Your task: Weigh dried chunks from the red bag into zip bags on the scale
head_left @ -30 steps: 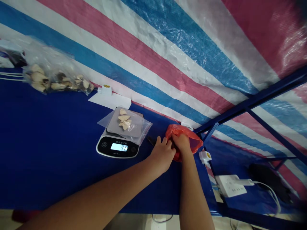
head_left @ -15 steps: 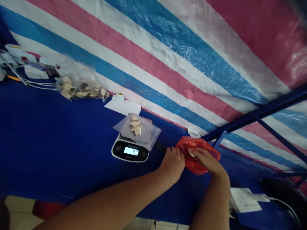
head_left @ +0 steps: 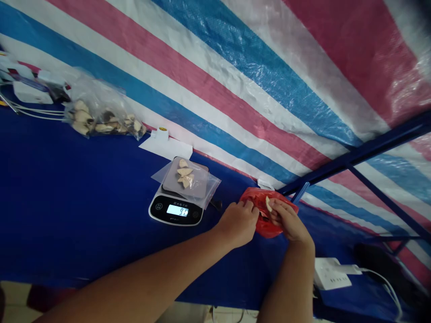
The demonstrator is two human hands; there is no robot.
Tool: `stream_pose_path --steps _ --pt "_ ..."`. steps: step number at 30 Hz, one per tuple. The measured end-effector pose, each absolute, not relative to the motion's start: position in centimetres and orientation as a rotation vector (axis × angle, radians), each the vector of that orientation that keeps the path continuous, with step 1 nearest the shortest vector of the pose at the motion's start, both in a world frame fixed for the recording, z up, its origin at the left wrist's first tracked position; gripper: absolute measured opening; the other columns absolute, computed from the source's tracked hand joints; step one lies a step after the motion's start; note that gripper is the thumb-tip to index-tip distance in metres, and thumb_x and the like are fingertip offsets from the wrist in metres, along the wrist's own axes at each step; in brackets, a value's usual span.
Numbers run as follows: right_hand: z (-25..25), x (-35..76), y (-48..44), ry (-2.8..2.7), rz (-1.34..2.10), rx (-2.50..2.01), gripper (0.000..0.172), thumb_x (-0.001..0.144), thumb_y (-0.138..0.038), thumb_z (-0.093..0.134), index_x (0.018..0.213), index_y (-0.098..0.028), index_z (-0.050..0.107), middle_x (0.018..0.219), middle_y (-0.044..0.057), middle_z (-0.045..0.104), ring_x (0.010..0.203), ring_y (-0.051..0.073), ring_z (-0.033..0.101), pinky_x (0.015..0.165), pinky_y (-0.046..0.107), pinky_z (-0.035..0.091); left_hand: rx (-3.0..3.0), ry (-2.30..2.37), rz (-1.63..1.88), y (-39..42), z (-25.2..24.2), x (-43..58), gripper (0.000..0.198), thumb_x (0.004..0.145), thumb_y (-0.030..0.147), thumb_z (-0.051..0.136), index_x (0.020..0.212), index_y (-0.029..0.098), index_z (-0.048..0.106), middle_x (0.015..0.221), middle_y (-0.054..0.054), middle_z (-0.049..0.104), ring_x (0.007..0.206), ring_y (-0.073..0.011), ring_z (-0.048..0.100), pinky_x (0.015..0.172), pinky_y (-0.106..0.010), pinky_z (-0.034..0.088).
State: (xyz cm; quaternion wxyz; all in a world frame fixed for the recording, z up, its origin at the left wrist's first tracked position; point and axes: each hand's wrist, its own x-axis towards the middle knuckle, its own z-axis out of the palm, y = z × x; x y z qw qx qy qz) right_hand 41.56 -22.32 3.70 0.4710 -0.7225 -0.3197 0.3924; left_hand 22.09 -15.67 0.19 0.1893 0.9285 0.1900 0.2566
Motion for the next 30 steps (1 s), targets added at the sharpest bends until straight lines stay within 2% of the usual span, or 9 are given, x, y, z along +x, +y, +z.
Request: stream_pose_path --steps 3,5,9,12,16,20,24,30 --pt "4.0 41.3 -22.5 -0.808 0.974 -1.764 0.042 0.068 -0.051 0.081 0.076 -0.021 0.053 0.06 -0.008 0.034 0.048 0.006 0.023 0.044 0.02 0.017 2.489 0.431 0.821 -16.0 -0.3 22.5 0.018 0.091 0.019 0.046 0.099 0.013 0.061 0.101 -0.012 0.065 0.098 -0.0273 0.062 0.084 -0.042 0.052" --pt "4.1 41.2 -22.6 -0.854 1.03 -1.746 0.039 0.072 -0.051 0.079 0.079 -0.021 0.055 0.062 -0.007 0.037 0.049 0.006 0.024 0.044 0.02 0.018 2.259 0.424 0.9 -16.0 -0.6 22.9 0.021 0.093 0.02 0.046 0.107 0.013 0.059 0.105 -0.011 0.065 0.1 -0.0232 0.062 0.09 -0.037 0.052" --pt "3.7 41.0 -22.5 -0.962 1.212 -1.641 0.036 0.082 -0.052 0.074 0.091 -0.02 0.06 0.066 -0.007 0.036 0.051 0.005 0.022 0.046 0.019 0.015 1.813 0.434 0.999 -15.6 -1.2 23.8 0.03 0.094 0.022 0.052 0.123 0.015 0.056 0.111 -0.009 0.065 0.1 -0.0175 0.063 0.092 -0.031 0.052" --pt "3.4 40.9 -22.1 -1.035 1.266 -1.619 0.034 0.089 -0.051 0.069 0.099 -0.02 0.06 0.064 -0.008 0.031 0.051 0.005 0.019 0.047 0.02 0.011 1.697 0.435 1.047 -15.1 -1.8 24.1 0.027 0.091 0.021 0.057 0.117 0.015 0.061 0.105 -0.007 0.066 0.097 -0.0168 0.064 0.09 -0.03 0.053" --pt "3.2 40.8 -21.8 -1.083 1.291 -1.588 0.03 0.091 -0.048 0.067 0.1 -0.02 0.059 0.061 -0.01 0.026 0.049 0.005 0.017 0.046 0.021 0.011 1.63 0.439 1.121 -14.8 -2.4 24.3 0.026 0.087 0.017 0.062 0.113 0.016 0.065 0.104 -0.007 0.064 0.093 -0.0161 0.064 0.086 -0.029 0.054" --pt "3.2 40.2 -21.5 -1.065 1.342 -1.546 0.032 0.09 -0.044 0.07 0.107 -0.018 0.062 0.064 -0.008 0.03 0.051 0.005 0.021 0.047 0.021 0.013 1.657 0.406 1.185 -14.2 -2.7 24.2 0.019 0.087 0.014 0.061 0.104 0.018 0.068 0.103 -0.006 0.062 0.091 -0.0147 0.063 0.084 -0.027 0.053" --pt "3.3 39.5 -21.1 -0.975 1.391 -1.505 0.043 0.085 -0.041 0.074 0.119 -0.017 0.063 0.069 -0.005 0.036 0.054 0.006 0.025 0.047 0.021 0.014 1.76 0.374 1.228 -13.5 -2.9 23.9 0.018 0.086 0.006 0.056 0.09 0.019 0.068 0.096 -0.004 0.061 0.088 -0.0138 0.062 0.084 -0.027 0.05" --pt "3.5 39.4 -21.0 -0.98 1.33 -1.52 0.034 0.086 -0.046 0.072 0.1 -0.016 0.064 0.068 -0.006 0.034 0.052 0.004 0.023 0.046 0.02 0.014 1.735 0.332 1.3 -13.5 -2.5 23.7 0.018 0.085 0.003 0.054 0.087 0.018 0.064 0.095 -0.003 0.061 0.088 -0.0132 0.062 0.083 -0.025 0.05"
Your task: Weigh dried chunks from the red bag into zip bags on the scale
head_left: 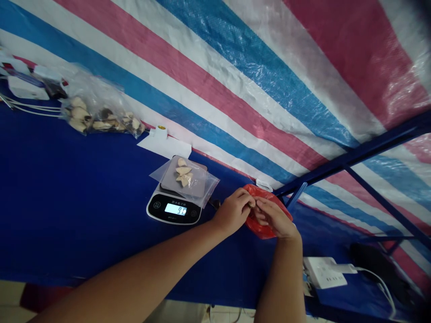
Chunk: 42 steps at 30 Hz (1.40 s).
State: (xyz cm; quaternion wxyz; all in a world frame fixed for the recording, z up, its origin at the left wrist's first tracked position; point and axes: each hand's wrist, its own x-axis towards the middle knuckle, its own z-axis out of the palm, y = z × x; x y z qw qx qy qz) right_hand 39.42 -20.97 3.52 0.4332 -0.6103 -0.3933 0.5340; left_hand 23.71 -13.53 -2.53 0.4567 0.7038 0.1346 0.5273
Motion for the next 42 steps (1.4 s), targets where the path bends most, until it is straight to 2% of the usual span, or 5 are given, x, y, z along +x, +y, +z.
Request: stream_pose_path --steps 6,15,24,33,42 --pt "3.4 39.4 -20.9 -1.077 1.253 -1.569 0.035 0.086 -0.049 0.072 0.096 -0.019 0.059 0.062 -0.009 0.037 0.046 0.002 0.02 0.044 0.019 0.013 1.568 0.43 1.257 -13.4 -2.4 24.2 0.006 0.086 0.016 0.061 0.086 0.017 0.067 0.089 -0.004 0.068 0.081 -0.0137 0.065 0.072 -0.023 0.053" --pt "3.3 39.5 -20.7 -1.088 1.178 -1.658 0.041 0.083 -0.051 0.075 0.098 -0.016 0.061 0.056 -0.011 0.037 0.044 0.002 0.022 0.043 0.02 0.013 1.447 0.453 1.094 -13.3 -2.7 24.5 0.013 0.084 0.023 0.064 0.088 0.016 0.074 0.085 -0.005 0.077 0.075 -0.0147 0.072 0.07 -0.023 0.056" --pt "3.8 38.1 -20.0 -1.036 1.187 -1.734 0.045 0.073 -0.052 0.079 0.089 -0.016 0.057 0.054 -0.011 0.039 0.044 0.003 0.024 0.043 0.021 0.013 1.689 0.548 1.082 -12.9 -2.3 23.7 0.021 0.088 0.02 0.057 0.088 0.018 0.078 0.07 -0.001 0.073 0.056 -0.011 0.061 0.058 -0.022 0.044" --pt "3.3 38.4 -20.0 -1.017 1.024 -1.867 0.033 0.071 -0.045 0.073 0.089 -0.02 0.061 0.054 -0.009 0.043 0.042 0.006 0.028 0.042 0.022 0.016 1.569 0.635 1.195 -12.1 -2.6 24.3 0.023 0.091 0.023 0.054 0.087 0.018 0.077 0.082 -0.004 0.077 0.07 -0.0154 0.069 0.071 -0.025 0.052" --pt "2.4 41.8 -20.5 -1.101 0.527 -1.915 0.018 0.078 -0.039 0.065 0.08 -0.021 0.069 0.079 0.004 0.069 0.069 0.019 0.058 0.062 0.03 0.047 1.971 0.496 1.043 -13.8 -1.5 23.7 0.021 0.092 0.017 0.052 0.093 0.02 0.073 0.095 -0.008 0.077 0.084 -0.0209 0.072 0.081 -0.032 0.054"
